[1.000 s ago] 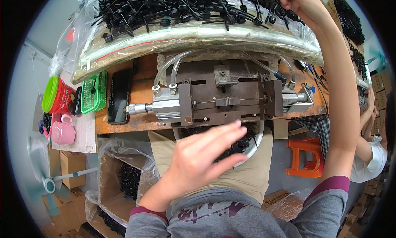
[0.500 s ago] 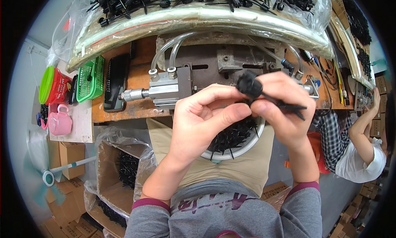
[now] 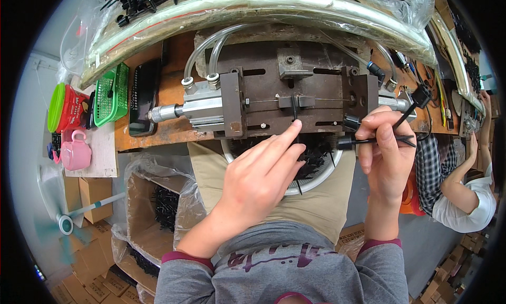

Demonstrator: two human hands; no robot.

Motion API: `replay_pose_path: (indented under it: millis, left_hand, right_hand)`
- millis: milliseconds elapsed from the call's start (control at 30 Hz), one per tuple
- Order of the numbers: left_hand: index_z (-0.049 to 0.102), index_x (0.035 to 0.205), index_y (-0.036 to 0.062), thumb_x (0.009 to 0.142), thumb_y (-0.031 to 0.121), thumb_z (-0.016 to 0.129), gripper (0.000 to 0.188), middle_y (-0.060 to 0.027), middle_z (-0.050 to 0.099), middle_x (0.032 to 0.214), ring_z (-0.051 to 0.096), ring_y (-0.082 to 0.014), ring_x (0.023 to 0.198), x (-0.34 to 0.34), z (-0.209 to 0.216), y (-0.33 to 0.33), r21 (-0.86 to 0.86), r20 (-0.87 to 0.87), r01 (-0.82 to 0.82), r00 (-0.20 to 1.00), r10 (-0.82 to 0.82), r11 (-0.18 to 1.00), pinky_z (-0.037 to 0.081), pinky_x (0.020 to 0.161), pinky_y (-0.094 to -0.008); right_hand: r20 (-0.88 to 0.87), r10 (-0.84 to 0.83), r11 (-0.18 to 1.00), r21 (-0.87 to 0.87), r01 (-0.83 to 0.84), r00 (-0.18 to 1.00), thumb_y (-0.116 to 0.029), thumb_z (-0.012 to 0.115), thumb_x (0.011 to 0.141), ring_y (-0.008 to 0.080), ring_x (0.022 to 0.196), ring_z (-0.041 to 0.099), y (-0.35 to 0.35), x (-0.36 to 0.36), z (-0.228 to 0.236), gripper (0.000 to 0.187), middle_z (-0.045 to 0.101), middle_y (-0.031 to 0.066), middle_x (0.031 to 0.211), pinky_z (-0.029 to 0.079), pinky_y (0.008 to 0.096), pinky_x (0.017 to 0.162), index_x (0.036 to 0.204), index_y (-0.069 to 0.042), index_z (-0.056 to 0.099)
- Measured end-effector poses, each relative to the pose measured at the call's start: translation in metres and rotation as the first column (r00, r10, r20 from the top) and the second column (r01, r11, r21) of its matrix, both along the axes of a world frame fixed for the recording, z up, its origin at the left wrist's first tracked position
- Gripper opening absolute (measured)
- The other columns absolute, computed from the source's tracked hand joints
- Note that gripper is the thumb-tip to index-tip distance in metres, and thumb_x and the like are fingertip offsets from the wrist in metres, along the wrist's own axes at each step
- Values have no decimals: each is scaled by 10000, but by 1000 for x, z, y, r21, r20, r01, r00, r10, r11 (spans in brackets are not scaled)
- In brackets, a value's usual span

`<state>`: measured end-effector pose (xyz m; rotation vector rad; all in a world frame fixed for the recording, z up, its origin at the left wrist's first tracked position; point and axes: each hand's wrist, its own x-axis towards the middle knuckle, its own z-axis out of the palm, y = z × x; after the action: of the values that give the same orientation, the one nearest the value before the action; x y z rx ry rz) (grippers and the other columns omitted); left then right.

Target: Assembling small black plastic connector components using a manual press jig at a workbench.

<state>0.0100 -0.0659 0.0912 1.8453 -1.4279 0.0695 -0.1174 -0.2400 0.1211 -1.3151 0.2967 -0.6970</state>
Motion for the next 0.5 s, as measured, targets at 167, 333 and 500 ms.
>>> replay_pose_path:
  millis: [167,333,500]
  left_hand:
    - [708,964,18,731,85,800,259,-132,681,1272,710,-231,798,4,-6,-13,80,220,-56,975,37,995,567,723,-313]
    - [710,972,32,729,99,804,269,-113,695,1252,687,-194,720,8,-1,-20,97,235,-78,971,53,992,539,638,-295]
    - [730,1018,43,726,97,808,307,-122,703,1230,697,-190,732,9,2,-17,95,167,-60,985,43,994,547,635,-284]
  right_hand:
    - [-58,46,998,-41,-49,997,-62,654,947,152,585,627,-5,-7,1,185,683,172,961,516,250,489,1058,85,671]
    - [-78,18,991,130,-8,997,-46,617,966,217,619,681,-1,-13,4,226,692,212,968,584,301,535,1146,83,575]
    - [-150,-3,986,167,28,989,-73,617,981,222,557,679,5,-11,-1,141,696,213,892,581,304,509,1020,52,565]
